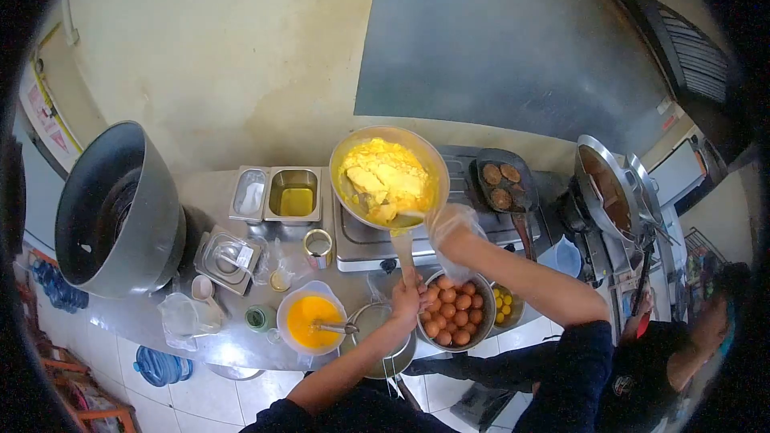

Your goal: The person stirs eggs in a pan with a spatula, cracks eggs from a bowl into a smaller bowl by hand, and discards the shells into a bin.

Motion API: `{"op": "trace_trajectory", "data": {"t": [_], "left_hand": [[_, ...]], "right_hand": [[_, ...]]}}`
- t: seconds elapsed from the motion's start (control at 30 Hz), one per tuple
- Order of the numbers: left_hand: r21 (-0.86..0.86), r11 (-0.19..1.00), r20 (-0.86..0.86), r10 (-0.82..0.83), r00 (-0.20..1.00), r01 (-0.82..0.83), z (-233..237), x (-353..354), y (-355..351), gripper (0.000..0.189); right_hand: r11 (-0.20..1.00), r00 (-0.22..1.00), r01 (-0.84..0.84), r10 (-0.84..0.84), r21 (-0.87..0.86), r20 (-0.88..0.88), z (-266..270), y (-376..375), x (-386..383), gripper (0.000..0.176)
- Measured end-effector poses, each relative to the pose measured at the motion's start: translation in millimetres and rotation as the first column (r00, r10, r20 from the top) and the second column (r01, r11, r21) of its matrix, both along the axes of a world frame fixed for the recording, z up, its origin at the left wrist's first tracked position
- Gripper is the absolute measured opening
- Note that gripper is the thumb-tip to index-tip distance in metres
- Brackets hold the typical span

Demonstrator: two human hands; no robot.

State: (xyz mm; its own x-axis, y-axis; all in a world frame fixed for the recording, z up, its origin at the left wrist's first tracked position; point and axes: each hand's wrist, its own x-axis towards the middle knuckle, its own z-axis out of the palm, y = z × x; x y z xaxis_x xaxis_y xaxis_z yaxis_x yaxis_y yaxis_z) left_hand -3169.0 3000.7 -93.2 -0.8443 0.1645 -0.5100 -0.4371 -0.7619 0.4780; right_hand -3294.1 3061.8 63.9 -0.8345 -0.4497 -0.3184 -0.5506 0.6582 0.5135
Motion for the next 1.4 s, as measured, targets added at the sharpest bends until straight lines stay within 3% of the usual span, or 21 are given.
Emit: {"op": "trace_trajectory", "data": {"t": [0.1,0.17,0.23,0.27,0.33,0.37,0.47,0.6,0.67,0.8,0.87,0.97,1.1,1.17,1.3,1.37,1.4], "left_hand": [[-0.034,0.999,-0.002,0.001,1.000,-0.001,1.1,3.5,2.4,0.041],[-0.057,0.998,0.025,-0.008,1.000,0.009,5.7,2.2,2.6,0.045],[-0.041,0.999,0.030,0.011,0.999,-0.010,7.5,1.6,2.2,0.043],[-0.017,0.999,0.041,0.035,0.999,-0.034,7.5,2.3,2.0,0.041],[-0.007,1.000,0.035,0.025,0.999,-0.024,6.4,1.5,1.5,0.041],[0.003,1.000,0.031,0.005,0.999,-0.005,6.5,2.6,2.0,0.041],[0.001,1.000,0.026,0.009,1.000,-0.009,8.7,3.8,2.5,0.041],[-0.008,1.000,0.019,-0.024,1.000,0.024,11.0,3.0,0.1,0.042],[-0.030,0.995,-0.028,-0.099,0.995,0.098,4.1,4.8,1.9,0.042],[-0.042,0.994,-0.019,-0.106,0.994,0.105,-1.1,7.2,10.0,0.044],[-0.007,0.998,-0.054,-0.067,0.996,0.066,-8.2,4.7,15.2,0.044],[-0.035,0.998,-0.010,-0.055,0.998,0.055,6.4,5.7,14.7,0.044],[-0.043,0.998,-0.008,-0.038,0.999,0.037,3.5,5.1,19.3,0.044],[-0.019,0.999,-0.016,-0.030,0.999,0.030,0.1,5.3,19.3,0.043],[0.005,0.999,0.020,-0.051,0.999,0.051,6.7,10.7,8.9,0.042],[-0.009,0.997,0.026,-0.074,0.997,0.074,12.1,11.6,4.6,0.041],[-0.007,0.997,0.026,-0.071,0.997,0.072,12.4,11.2,4.9,0.041]], "right_hand": [[0.989,0.988,0.102,-0.113,-0.107,-0.105,-41.6,25.2,-51.7,0.018],[0.976,0.978,0.122,-0.149,-0.179,-0.145,-35.7,30.0,-55.5,0.018],[0.992,0.988,-0.026,0.007,-0.125,-0.153,8.6,18.9,-33.8,0.017],[0.992,0.989,-0.030,0.010,-0.126,-0.150,17.1,13.8,-23.9,0.017],[0.993,0.997,0.079,-0.080,0.089,0.007,19.0,7.8,-1.5,0.018],[0.997,0.996,0.077,-0.077,-0.017,-0.043,6.9,11.3,0.7,0.017],[0.991,0.982,0.132,-0.136,-0.038,-0.132,-20.4,25.0,-38.5,0.016],[0.978,0.971,0.158,-0.180,-0.139,-0.158,-3.4,20.4,-83.1,0.016],[0.998,0.953,-0.057,0.054,-0.002,-0.299,-10.9,36.0,-119.2,0.021],[0.993,0.958,-0.080,0.100,0.085,-0.269,0.5,47.5,-159.0,0.023],[0.987,0.958,-0.157,0.148,-0.016,-0.247,-3.3,53.7,-166.9,0.023],[0.950,0.910,-0.294,0.311,0.102,-0.274,-10.4,56.4,-131.7,0.016],[0.940,0.919,-0.276,0.319,0.199,-0.233,-24.6,52.1,-70.9,0.013],[0.916,0.865,-0.398,0.395,0.056,-0.309,-29.0,52.9,-49.8,0.012],[0.948,0.920,-0.303,0.264,-0.097,-0.289,-2.3,50.1,-28.8,0.016],[0.973,0.976,-0.215,0.213,-0.086,-0.031,11.5,46.4,-23.5,0.021],[0.972,0.976,-0.218,0.216,-0.084,-0.030,11.4,41.1,-16.6,0.021]]}}
